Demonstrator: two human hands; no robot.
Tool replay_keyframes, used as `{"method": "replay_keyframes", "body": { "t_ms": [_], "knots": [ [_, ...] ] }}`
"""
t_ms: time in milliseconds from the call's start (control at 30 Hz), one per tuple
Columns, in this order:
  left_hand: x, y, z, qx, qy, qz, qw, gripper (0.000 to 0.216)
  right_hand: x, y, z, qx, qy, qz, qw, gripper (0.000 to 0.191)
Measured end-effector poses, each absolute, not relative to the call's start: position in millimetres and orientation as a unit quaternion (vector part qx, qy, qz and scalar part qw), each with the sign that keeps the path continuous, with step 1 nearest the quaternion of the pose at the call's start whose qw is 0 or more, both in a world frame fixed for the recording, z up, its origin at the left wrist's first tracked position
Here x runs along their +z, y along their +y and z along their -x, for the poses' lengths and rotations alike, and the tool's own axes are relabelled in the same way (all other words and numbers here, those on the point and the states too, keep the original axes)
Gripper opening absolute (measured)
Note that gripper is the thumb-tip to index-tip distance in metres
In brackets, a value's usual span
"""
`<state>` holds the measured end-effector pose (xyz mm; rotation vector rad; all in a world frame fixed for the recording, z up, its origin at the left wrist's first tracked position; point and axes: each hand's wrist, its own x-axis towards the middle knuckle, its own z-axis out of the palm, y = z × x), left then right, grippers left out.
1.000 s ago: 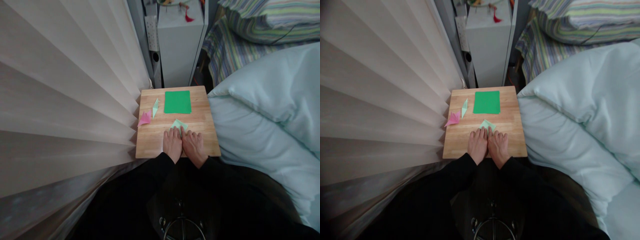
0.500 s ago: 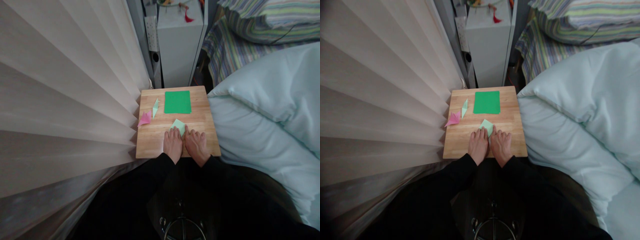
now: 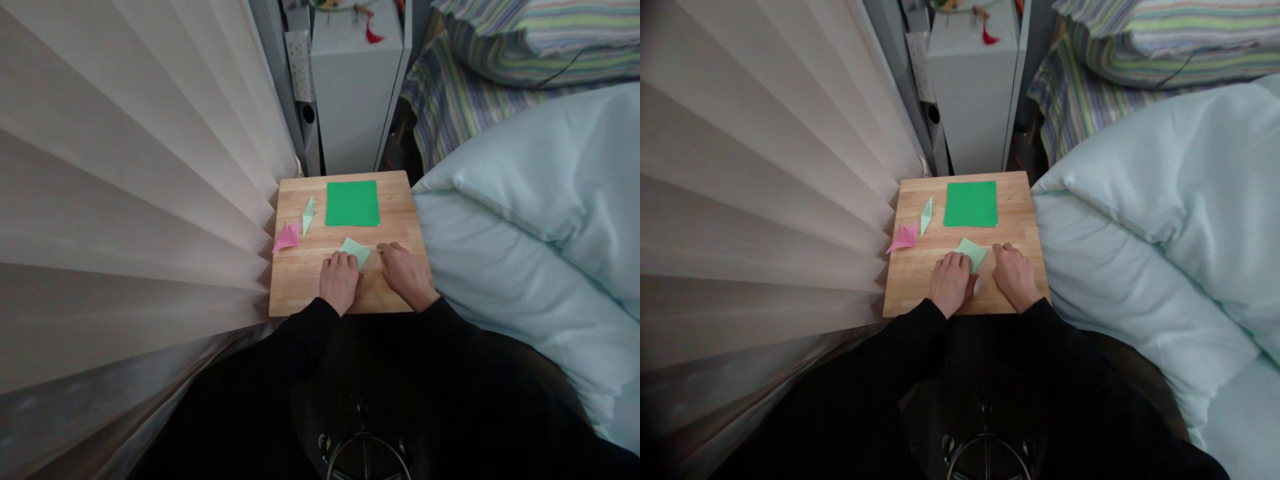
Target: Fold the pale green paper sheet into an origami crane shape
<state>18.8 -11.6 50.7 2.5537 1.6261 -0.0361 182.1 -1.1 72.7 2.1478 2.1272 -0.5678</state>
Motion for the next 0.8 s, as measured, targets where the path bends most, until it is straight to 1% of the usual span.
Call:
{"method": "replay_keyframes", "body": {
  "t_ms": [67, 167, 267, 333, 400, 467, 500, 533, 567, 633, 700, 733, 800],
  "knots": [
    [50, -10, -19, -0.014, 0.535, -0.843, 0.055, 0.024, 69, -1, -182, -0.200, 0.691, -0.694, 0.012, 0.038],
    [49, -12, -21, -0.024, 0.530, -0.846, 0.051, 0.019, 64, -1, -182, -0.200, 0.689, -0.697, -0.002, 0.040],
    [49, -15, -23, -0.029, 0.527, -0.848, 0.051, 0.024, 60, 1, -184, -0.202, 0.690, -0.695, -0.020, 0.044],
    [51, -14, -22, -0.019, 0.527, -0.848, 0.061, 0.024, 57, 2, -186, -0.210, 0.702, -0.679, -0.049, 0.052],
    [55, -11, -19, 0.003, 0.532, -0.842, 0.085, 0.020, 54, 3, -187, -0.211, 0.729, -0.645, -0.087, 0.064],
    [60, -5, -14, 0.043, 0.546, -0.828, 0.122, 0.017, 52, 2, -188, -0.201, 0.762, -0.604, -0.115, 0.074],
    [62, -2, -11, 0.071, 0.554, -0.817, 0.145, 0.017, 51, 2, -187, -0.195, 0.776, -0.587, -0.123, 0.075],
    [64, 2, -8, 0.104, 0.558, -0.805, 0.172, 0.018, 50, 2, -187, -0.190, 0.785, -0.575, -0.131, 0.072],
    [65, 6, -5, 0.140, 0.558, -0.792, 0.204, 0.017, 49, 3, -187, -0.189, 0.789, -0.567, -0.142, 0.064],
    [66, 15, 2, 0.214, 0.555, -0.753, 0.282, 0.015, 50, 5, -185, -0.212, 0.777, -0.561, -0.188, 0.038],
    [65, 24, 8, 0.286, 0.545, -0.689, 0.383, 0.020, 52, 10, -185, -0.275, 0.738, -0.561, -0.256, 0.013],
    [65, 27, 10, 0.321, 0.537, -0.641, 0.445, 0.028, 53, 12, -184, -0.317, 0.707, -0.562, -0.288, 0.009],
    [65, 33, 12, 0.371, 0.509, -0.527, 0.570, 0.043, 55, 16, -184, -0.406, 0.630, -0.566, -0.344, 0.020]
  ]
}}
